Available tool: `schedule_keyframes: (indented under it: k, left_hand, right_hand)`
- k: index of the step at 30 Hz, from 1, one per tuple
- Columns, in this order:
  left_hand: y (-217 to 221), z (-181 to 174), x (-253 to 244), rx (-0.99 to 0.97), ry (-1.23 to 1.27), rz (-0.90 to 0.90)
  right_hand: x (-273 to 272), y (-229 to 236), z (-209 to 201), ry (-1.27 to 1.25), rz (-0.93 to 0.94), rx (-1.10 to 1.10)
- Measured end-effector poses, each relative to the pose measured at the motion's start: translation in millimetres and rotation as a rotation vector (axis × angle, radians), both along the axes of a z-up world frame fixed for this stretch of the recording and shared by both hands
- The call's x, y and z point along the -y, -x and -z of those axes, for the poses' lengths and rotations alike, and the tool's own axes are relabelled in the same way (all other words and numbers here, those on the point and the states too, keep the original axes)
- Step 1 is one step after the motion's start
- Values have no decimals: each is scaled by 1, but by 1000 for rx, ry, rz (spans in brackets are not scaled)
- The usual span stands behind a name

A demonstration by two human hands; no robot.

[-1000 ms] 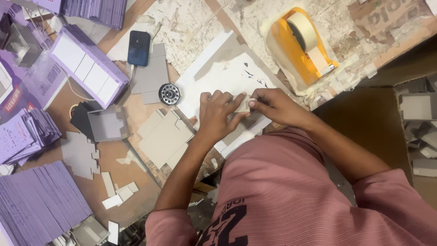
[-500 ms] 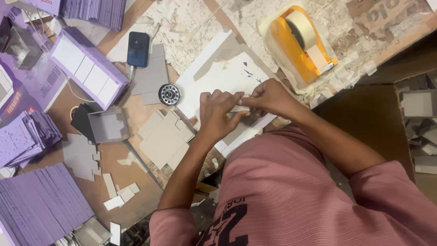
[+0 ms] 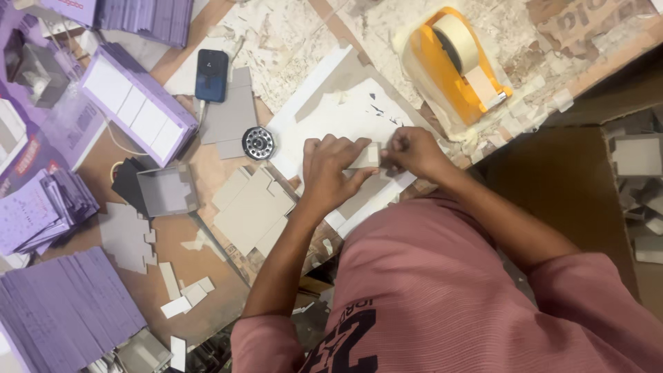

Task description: The person assembles small paper boxes by folding flat pieces and securing edges with tape. They repeatedly pick up a piece, fold it into a box shape, apply tape from a dispenser, and place the finished box aside.

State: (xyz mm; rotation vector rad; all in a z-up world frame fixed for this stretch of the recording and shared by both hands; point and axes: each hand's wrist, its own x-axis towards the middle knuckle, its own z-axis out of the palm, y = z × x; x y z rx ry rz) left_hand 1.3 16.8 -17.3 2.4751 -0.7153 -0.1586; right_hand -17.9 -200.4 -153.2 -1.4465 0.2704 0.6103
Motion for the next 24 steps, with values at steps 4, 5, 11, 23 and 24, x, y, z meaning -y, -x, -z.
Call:
schedule_keyframes:
  k: [4, 5, 11, 23, 24]
  left_hand:
    - [8, 17, -4, 88, 19, 21]
    - [13, 22, -3, 149, 53, 38]
    - [56, 40, -3, 526, -63, 107]
    - [17, -8, -12, 467, -71, 7]
    - [6, -13, -12, 402, -84, 27]
  right_hand:
    - [-1, 4, -22, 137, 58, -94]
    - [-1, 3, -28, -49, 136, -281]
    - [9, -9, -72, -396, 101, -64]
    - [21, -15, -63, 138, -163, 619]
    - [21, -14, -60, 233, -198, 605]
